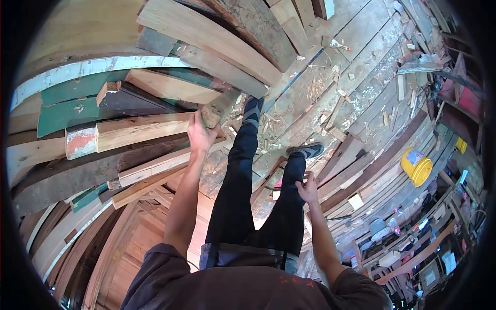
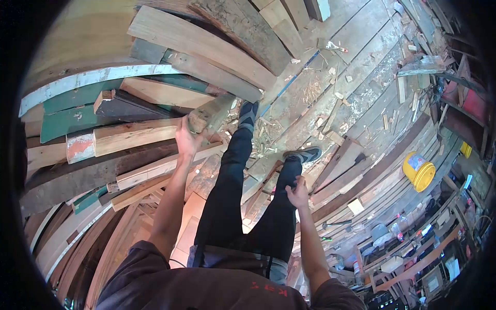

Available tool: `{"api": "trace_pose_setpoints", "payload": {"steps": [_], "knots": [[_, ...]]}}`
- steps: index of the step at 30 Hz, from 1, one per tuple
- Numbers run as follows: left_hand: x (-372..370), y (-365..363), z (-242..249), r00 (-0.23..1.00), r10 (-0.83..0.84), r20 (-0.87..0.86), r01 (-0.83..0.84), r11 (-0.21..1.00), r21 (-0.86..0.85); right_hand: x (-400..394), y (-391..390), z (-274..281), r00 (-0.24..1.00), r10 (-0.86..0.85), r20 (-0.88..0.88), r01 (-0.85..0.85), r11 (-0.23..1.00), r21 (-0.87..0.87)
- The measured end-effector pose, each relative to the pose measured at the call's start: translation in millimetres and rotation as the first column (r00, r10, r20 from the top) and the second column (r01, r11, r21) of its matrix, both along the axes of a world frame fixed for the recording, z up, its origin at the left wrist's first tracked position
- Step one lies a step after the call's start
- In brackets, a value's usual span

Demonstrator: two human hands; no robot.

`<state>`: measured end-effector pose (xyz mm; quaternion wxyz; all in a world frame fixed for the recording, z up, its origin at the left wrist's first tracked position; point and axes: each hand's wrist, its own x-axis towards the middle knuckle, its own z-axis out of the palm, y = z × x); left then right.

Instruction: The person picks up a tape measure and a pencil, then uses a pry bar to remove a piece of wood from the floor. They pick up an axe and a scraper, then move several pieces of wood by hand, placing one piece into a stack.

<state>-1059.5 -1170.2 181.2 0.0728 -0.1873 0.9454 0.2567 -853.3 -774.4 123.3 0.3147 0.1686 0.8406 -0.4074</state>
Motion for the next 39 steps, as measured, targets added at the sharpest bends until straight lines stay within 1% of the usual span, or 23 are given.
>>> {"api": "trace_pose_setpoints", "payload": {"steps": [2, 3, 7, 10, 11, 14, 18, 21, 24, 25, 27, 28, 29, 30, 31, 32, 33, 35, 39], "knots": [[0.0, 4.5, -6.2, 0.999, -0.041, -0.001, 0.041, 0.999, 0.0, -1.4, -1.9, 4.1, 0.999, 0.001, 0.039, 0.0, 1.0, -0.013], [-1.2, 6.7, -7.4, 0.998, -0.065, 0.006, 0.065, 0.998, 0.001, -2.0, -4.2, 5.4, 1.0, -0.002, 0.007, 0.002, 1.0, -0.015], [6.6, 7.1, -6.3, 0.993, -0.114, 0.015, 0.114, 0.993, 0.002, -6.2, -6.6, 13.1, 0.997, -0.012, 0.081, 0.013, 1.0, -0.015], [11.7, 3.1, 6.5, 0.981, -0.165, 0.102, 0.162, 0.986, 0.032, -6.0, -7.3, 19.2, 0.996, -0.018, 0.083, 0.019, 1.0, -0.018], [12.4, 2.6, 10.2, 0.984, -0.166, 0.062, 0.164, 0.986, 0.031, -5.4, -7.1, 19.8, 0.997, -0.019, 0.076, 0.02, 1.0, -0.016], [15.8, -7.5, 15.0, 0.997, -0.078, -0.009, 0.079, 0.996, 0.039, -2.9, -0.9, 14.8, 0.997, -0.027, 0.072, 0.028, 1.0, -0.009], [10.3, 1.0, 38.4, 0.998, -0.046, -0.031, 0.046, 0.999, 0.003, -3.4, 8.1, 21.8, 0.994, -0.044, 0.104, 0.047, 0.999, -0.026], [13.0, 14.1, 58.1, 0.992, -0.073, -0.106, 0.066, 0.996, -0.068, -11.0, 20.4, 17.9, 0.985, -0.168, 0.049, 0.174, 0.976, -0.132], [19.1, 18.3, 72.0, 0.992, 0.014, -0.126, -0.013, 1.0, 0.005, -44.1, 40.1, 55.4, 0.968, -0.232, 0.099, 0.248, 0.945, -0.214], [17.6, 23.9, 84.3, 0.984, -0.011, -0.175, 0.007, 1.0, -0.021, -38.6, 61.7, 48.7, 0.983, -0.175, 0.052, 0.182, 0.962, -0.203], [14.5, 33.2, 112.5, 0.975, 0.02, -0.22, -0.027, 0.999, -0.029, -26.8, 113.0, 38.0, 0.959, -0.276, 0.066, 0.283, 0.914, -0.29], [20.4, 38.1, 127.7, 0.973, 0.037, -0.227, -0.045, 0.998, -0.032, -31.5, 126.7, 60.3, 0.943, -0.321, 0.093, 0.333, 0.884, -0.328], [24.3, 40.4, 137.9, 0.965, 0.04, -0.258, -0.056, 0.997, -0.055, -33.2, 149.6, 88.8, 0.954, -0.289, 0.087, 0.299, 0.94, -0.163], [26.5, 44.2, 151.5, 0.959, 0.039, -0.28, -0.059, 0.996, -0.066, -27.3, 173.7, 99.2, 0.933, -0.338, 0.127, 0.356, 0.918, -0.173], [32.8, 48.0, 163.4, 0.96, 0.033, -0.278, -0.061, 0.994, -0.093, -11.6, 209.7, 94.9, 0.906, -0.387, 0.173, 0.415, 0.892, -0.179], [32.0, 48.4, 174.7, 0.957, 0.021, -0.289, -0.059, 0.991, -0.124, 7.6, 244.0, 80.9, 0.869, -0.46, 0.18, 0.486, 0.863, -0.14], [31.8, 50.0, 185.7, 0.953, 0.033, -0.301, -0.072, 0.99, -0.12, 29.9, 275.9, 75.3, 0.824, -0.535, 0.186, 0.557, 0.825, -0.096], [38.2, 57.3, 205.3, 0.948, 0.063, -0.312, -0.099, 0.99, -0.099, 50.4, 315.7, 111.3, 0.796, -0.559, 0.232, 0.591, 0.8, -0.101], [45.4, 70.8, 238.8, 0.932, 0.148, -0.331, -0.189, 0.977, -0.097, 100.5, 359.9, 149.9, 0.666, -0.659, 0.35, 0.685, 0.726, 0.066]]}}
